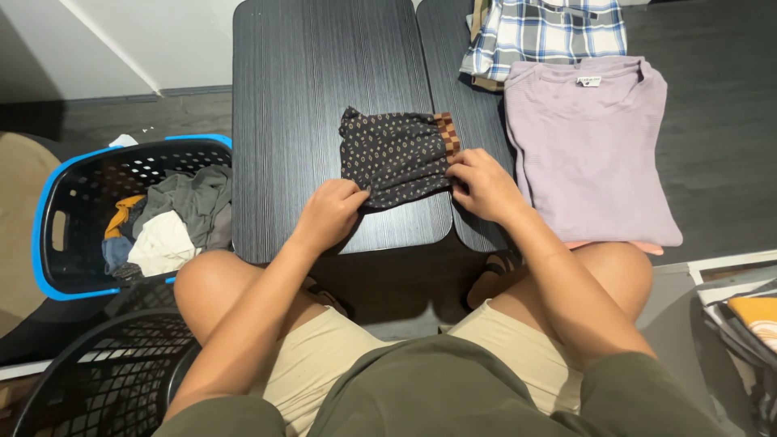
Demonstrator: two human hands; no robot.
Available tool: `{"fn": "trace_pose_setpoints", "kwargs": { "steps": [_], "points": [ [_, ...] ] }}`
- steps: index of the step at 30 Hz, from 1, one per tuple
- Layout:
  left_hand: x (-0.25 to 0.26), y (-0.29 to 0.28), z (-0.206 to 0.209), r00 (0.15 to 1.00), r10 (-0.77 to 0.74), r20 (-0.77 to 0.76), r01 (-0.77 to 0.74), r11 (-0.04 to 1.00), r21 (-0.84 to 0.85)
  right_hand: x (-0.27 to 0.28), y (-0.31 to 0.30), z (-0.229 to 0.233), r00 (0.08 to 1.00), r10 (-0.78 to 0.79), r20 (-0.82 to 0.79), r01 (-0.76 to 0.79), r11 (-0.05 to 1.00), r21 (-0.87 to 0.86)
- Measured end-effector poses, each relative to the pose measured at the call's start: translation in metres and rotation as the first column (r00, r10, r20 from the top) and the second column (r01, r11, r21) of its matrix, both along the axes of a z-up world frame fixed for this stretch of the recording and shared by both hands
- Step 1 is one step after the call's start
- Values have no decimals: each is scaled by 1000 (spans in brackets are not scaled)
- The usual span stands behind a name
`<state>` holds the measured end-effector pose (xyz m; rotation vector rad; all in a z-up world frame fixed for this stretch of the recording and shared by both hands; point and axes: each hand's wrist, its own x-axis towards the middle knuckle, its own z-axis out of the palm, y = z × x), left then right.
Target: The recorder is folding several items of clothing including t-shirts and shorts and placing them in a pile.
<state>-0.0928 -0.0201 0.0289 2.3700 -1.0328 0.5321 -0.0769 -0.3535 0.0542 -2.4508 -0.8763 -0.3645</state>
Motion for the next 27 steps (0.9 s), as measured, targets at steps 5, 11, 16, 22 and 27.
{"fn": "trace_pose_setpoints", "kwargs": {
  "steps": [5,11,16,22,27],
  "points": [
    [8,-3,-17,998,58,-39,-59,998,-35,-3,3,3,994,76,73,-82,993,88],
    [20,4,-9,727,5,-687,-264,925,-272,10,-8,-24,950,-13,-312,104,955,279],
    [26,0,16,806,-124,-579,-14,974,-228,44,-6,-51,823,131,-553,275,759,590],
    [37,2,-12,952,-59,-301,39,997,-71,55,-9,-61,771,36,-636,474,633,612],
    [10,-6,20,981,-106,-161,116,992,53,21,-14,-22,822,185,-539,111,876,469]
  ]
}}
